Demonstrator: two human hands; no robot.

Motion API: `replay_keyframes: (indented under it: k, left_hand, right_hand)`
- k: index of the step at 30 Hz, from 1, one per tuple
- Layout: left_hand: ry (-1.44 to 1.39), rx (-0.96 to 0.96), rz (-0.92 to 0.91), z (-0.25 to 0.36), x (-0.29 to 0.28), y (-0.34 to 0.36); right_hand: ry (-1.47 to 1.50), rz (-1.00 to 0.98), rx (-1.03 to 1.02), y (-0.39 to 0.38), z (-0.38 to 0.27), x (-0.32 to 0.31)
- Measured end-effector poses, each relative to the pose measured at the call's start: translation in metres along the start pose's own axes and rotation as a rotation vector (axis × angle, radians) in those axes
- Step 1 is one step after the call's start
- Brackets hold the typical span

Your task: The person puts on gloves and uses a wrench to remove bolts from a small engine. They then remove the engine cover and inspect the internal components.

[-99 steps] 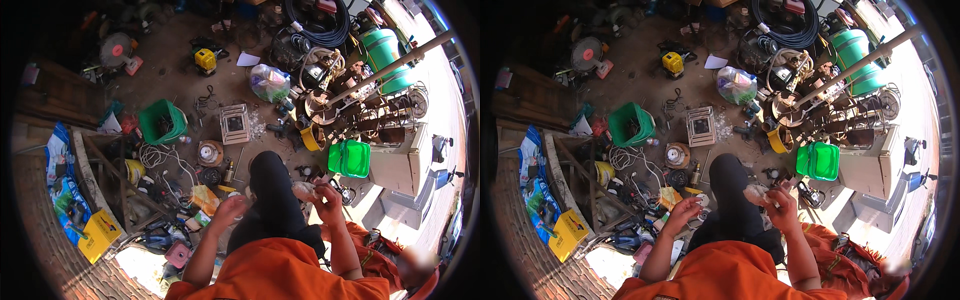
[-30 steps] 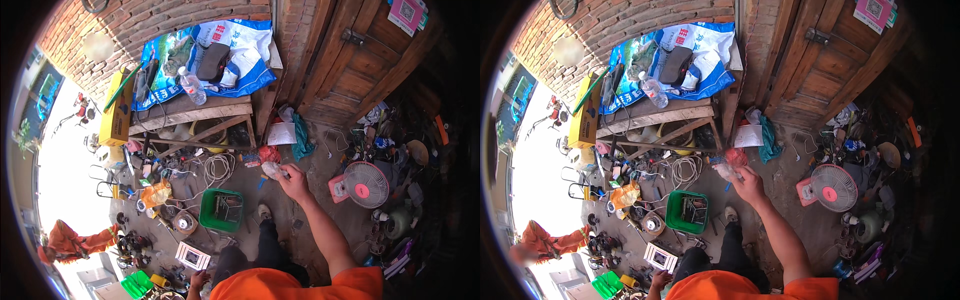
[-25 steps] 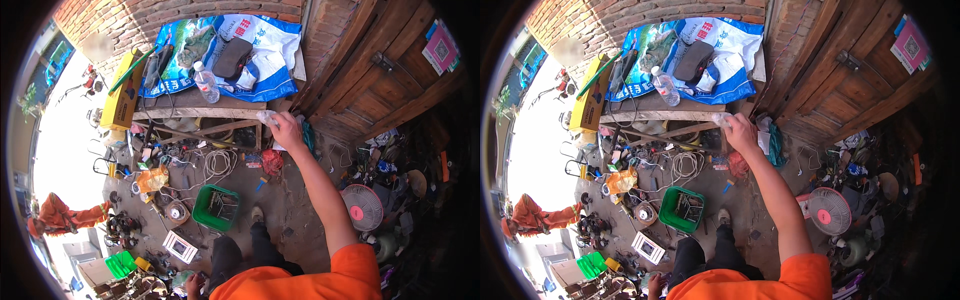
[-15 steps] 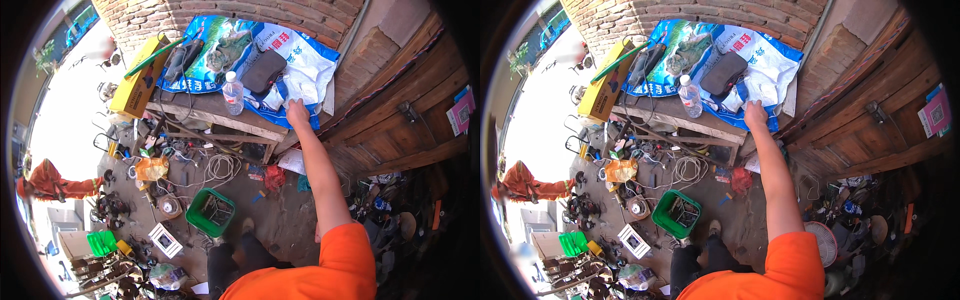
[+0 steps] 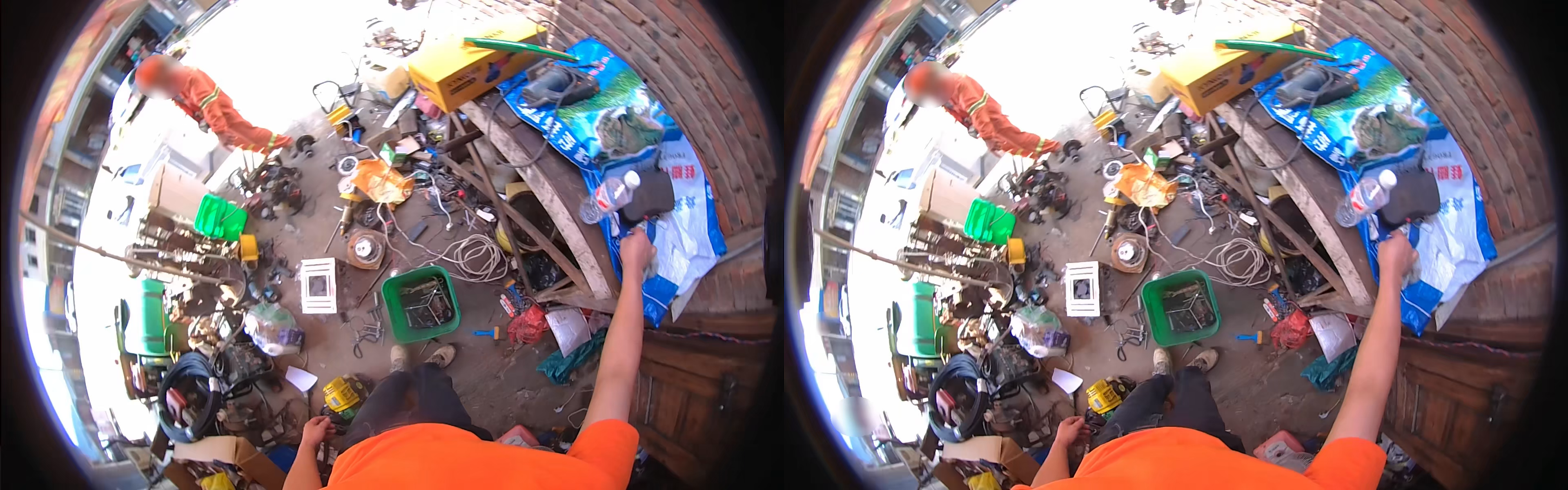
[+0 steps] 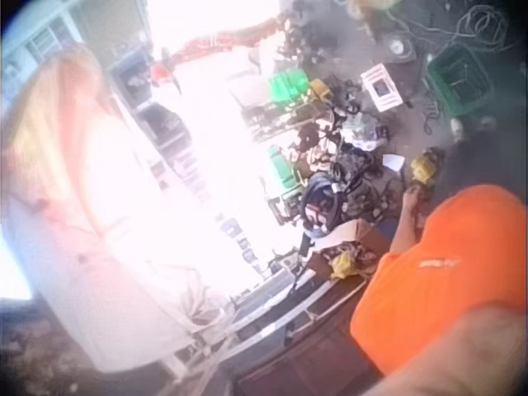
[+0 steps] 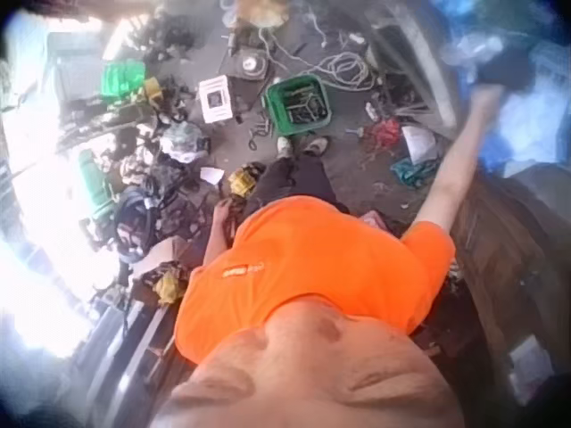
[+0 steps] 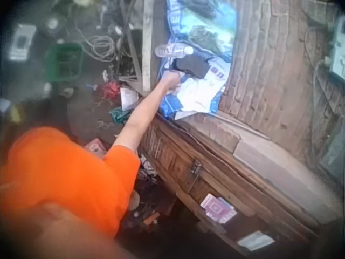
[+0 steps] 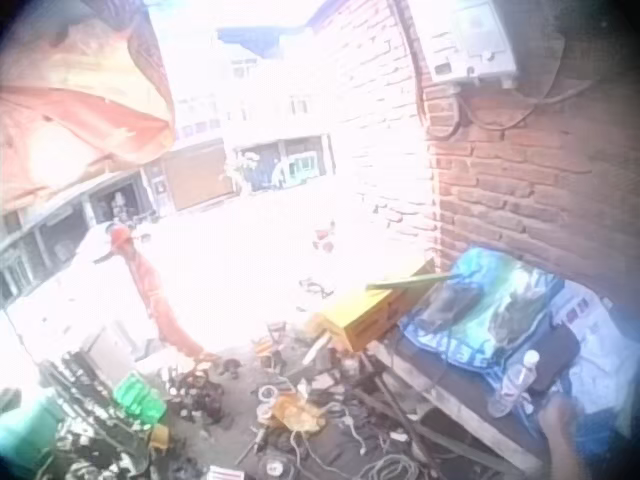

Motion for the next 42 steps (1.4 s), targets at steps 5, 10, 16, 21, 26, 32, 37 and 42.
replay_keyframes:
  k: [5,10,16,21,26,32,37,42]
  left_hand:
    - [0.043,-0.101,-0.002,-0.056,0.012,-0.014]
    - [-0.027,-0.121,0.014,-0.076,0.023,-0.025]
    - [-0.094,-0.130,0.053,-0.108,0.020,-0.031]
    - [-0.117,-0.103,0.055,-0.115,0.023,-0.015]
    - [-0.094,-0.097,0.053,-0.104,0.021,-0.019]
    - [-0.078,-0.069,0.026,-0.121,0.028,-0.008]
    - [-0.007,-0.057,0.030,-0.118,0.026,-0.007]
    - [0.005,-0.017,0.022,-0.097,0.020,-0.011]
  right_hand:
    - [0.167,-0.156,-0.057,0.024,-0.038,0.022]
    - [-0.050,-0.312,-0.056,0.017,-0.074,0.020]
    - [0.266,-0.208,0.014,0.062,-0.025,0.026]
    - [0.322,0.016,-0.004,0.098,0.011,0.010]
    - [0.602,0.228,0.121,0.115,0.037,-0.021]
    - [1.097,0.184,0.126,0.129,0.051,-0.042]
    - [1.504,0.231,0.142,0.130,0.061,-0.066]
    - [1.781,0.233,0.197,0.132,0.065,-0.083]
Point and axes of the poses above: each hand's wrist, its own y-axis towards the middle knuckle, its own x-axis out of the palm, z = x × y, the point moved 6 cm from there along y, towards the middle knuckle, and after that the axes turned 11 degrees about y, right-handed, at the moved point
